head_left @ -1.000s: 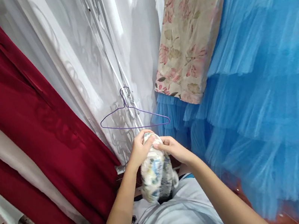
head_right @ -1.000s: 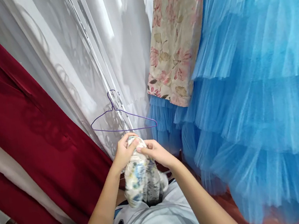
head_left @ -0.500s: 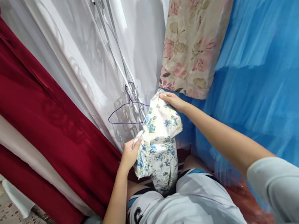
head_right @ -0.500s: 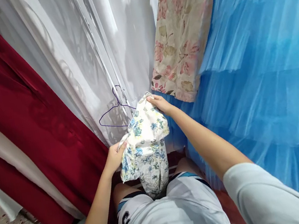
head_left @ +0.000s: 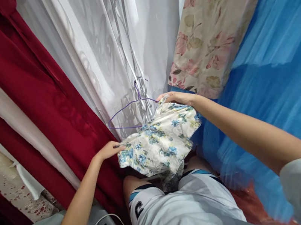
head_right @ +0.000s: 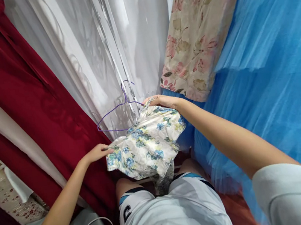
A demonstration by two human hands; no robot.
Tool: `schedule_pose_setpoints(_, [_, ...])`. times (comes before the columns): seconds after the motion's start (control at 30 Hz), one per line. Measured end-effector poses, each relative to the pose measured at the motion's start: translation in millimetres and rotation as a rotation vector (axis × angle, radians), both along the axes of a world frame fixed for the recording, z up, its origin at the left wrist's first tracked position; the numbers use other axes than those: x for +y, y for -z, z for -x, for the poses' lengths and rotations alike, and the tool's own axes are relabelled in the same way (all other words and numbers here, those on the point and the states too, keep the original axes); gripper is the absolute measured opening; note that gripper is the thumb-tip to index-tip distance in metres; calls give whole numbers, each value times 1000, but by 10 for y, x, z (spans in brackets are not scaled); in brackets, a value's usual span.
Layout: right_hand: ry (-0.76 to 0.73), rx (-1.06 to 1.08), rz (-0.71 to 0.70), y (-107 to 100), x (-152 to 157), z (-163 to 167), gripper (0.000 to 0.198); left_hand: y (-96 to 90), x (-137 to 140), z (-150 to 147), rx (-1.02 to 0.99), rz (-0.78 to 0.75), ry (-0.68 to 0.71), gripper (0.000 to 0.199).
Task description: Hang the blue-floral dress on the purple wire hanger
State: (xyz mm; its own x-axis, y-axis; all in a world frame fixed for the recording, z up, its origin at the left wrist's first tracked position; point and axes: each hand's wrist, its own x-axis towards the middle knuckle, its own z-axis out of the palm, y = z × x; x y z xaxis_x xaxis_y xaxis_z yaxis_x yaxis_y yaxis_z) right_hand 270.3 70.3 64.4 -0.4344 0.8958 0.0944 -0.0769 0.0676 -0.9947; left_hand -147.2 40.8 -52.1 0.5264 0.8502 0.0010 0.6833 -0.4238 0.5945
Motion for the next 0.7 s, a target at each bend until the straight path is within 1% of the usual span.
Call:
schedule_pose_setpoints(0.03, [15,-13,-3,-24,-28,12,27,-88,56,67,58,-111,-54,45])
schedule_pose_setpoints(0.1, [79,-32,-15,-54,-87,47,22,-324,176,181,149,-379,-206,36])
schedule_pose_setpoints(0.17, [117,-39,-17,-65,-134,78,17,-597,290,237,175,-631,-338,26])
schedule_pose_setpoints(0.2, [107,-33,-8,-66,-149,88,17,-729,339,228,166,-729,-380,24])
schedule_pose_setpoints(0.23, [77,-21,7,-66,-157,94,17,-847,380,188,149,-799,-404,24])
schedule_pose_setpoints(0.27, [38,-3,26,-65,-159,97,18,-946,414,116,124,-832,-405,25])
schedule_pose_setpoints(0.33, [-15,35,53,-60,-148,92,21,-1072,455,-113,41,-798,-333,28])
schedule_pose_setpoints(0.37, [-17,41,57,-55,-137,86,22,-1098,462,-256,-13,-750,-272,29])
schedule_pose_setpoints(0.43, [26,21,39,-38,-112,58,23,-1088,452,-544,-112,-665,-159,26])
schedule_pose_setpoints(0.47, [62,2,23,-21,-102,33,22,-1061,439,-666,-154,-659,-143,24])
schedule_pose_setpoints(0.5, [95,-19,14,4,-93,-2,20,-1025,426,-761,-191,-682,-163,23])
schedule_pose_setpoints(0.57, [169,-46,7,89,-84,-93,12,-947,405,-858,-250,-755,-257,22])
schedule_pose_setpoints(0.63, [285,-37,-17,227,-83,-192,5,-880,397,-846,-289,-808,-353,18])
schedule_pose_setpoints(0.7, [442,11,-117,411,-90,-267,5,-832,391,-783,-283,-821,-440,16])
